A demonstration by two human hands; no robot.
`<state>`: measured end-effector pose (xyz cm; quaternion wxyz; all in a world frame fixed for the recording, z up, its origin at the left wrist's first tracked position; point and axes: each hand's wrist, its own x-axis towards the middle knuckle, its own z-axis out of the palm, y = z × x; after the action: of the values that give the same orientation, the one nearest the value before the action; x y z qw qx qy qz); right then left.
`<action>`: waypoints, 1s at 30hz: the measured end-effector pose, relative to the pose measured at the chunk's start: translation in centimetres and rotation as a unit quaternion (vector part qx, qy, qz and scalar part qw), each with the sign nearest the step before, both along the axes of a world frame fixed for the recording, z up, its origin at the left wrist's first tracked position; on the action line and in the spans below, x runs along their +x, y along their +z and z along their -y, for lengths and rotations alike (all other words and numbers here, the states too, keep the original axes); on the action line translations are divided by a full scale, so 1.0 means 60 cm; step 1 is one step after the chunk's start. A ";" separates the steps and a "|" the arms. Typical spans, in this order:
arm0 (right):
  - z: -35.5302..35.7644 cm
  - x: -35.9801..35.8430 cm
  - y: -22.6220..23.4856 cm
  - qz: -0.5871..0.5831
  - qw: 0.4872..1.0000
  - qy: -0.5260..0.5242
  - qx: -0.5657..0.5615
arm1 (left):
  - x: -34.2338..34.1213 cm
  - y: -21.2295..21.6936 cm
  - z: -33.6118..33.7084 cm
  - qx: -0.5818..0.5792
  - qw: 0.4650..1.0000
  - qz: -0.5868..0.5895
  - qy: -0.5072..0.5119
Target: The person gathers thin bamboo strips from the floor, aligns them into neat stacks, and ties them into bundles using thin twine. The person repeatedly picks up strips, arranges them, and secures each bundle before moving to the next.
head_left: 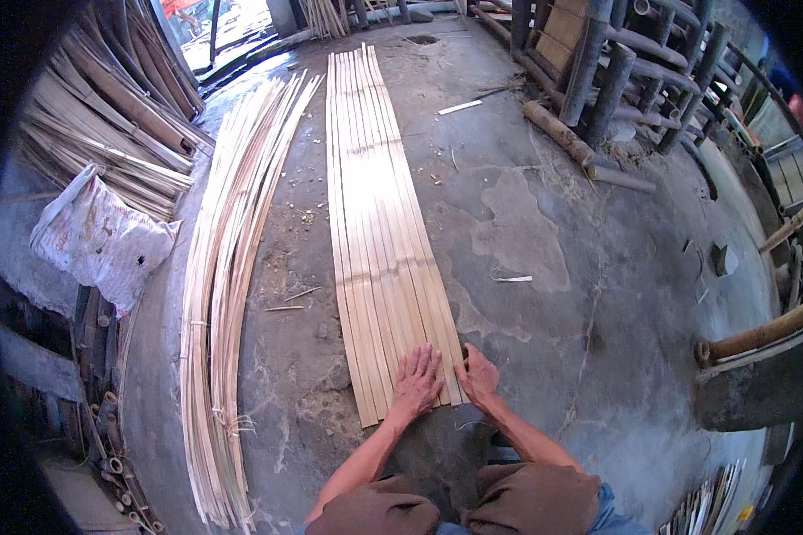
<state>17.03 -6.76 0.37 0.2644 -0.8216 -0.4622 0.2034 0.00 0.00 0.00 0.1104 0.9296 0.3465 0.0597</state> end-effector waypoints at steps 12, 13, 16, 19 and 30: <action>-0.014 0.019 0.095 -0.365 0.900 -0.179 0.155 | -0.001 0.000 -0.002 -0.019 1.000 -0.002 0.000; -0.010 0.019 0.116 -0.354 0.902 -0.184 0.167 | 0.001 0.001 0.000 -0.027 1.000 0.003 0.002; -0.002 0.023 0.121 -0.289 0.925 -0.164 0.184 | 0.005 0.006 0.000 -0.044 0.999 0.005 0.001; 0.000 0.027 0.109 -0.246 0.949 -0.143 0.136 | 0.003 0.005 0.002 -0.046 0.999 0.003 0.001; 0.016 0.020 0.054 -0.318 0.923 -0.184 0.112 | 0.005 0.014 0.001 -0.061 0.998 0.008 0.002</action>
<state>18.23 -7.74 3.60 0.5208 -0.7491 -0.2144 0.3488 0.29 -0.04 0.85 0.1693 0.9200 0.3505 0.0463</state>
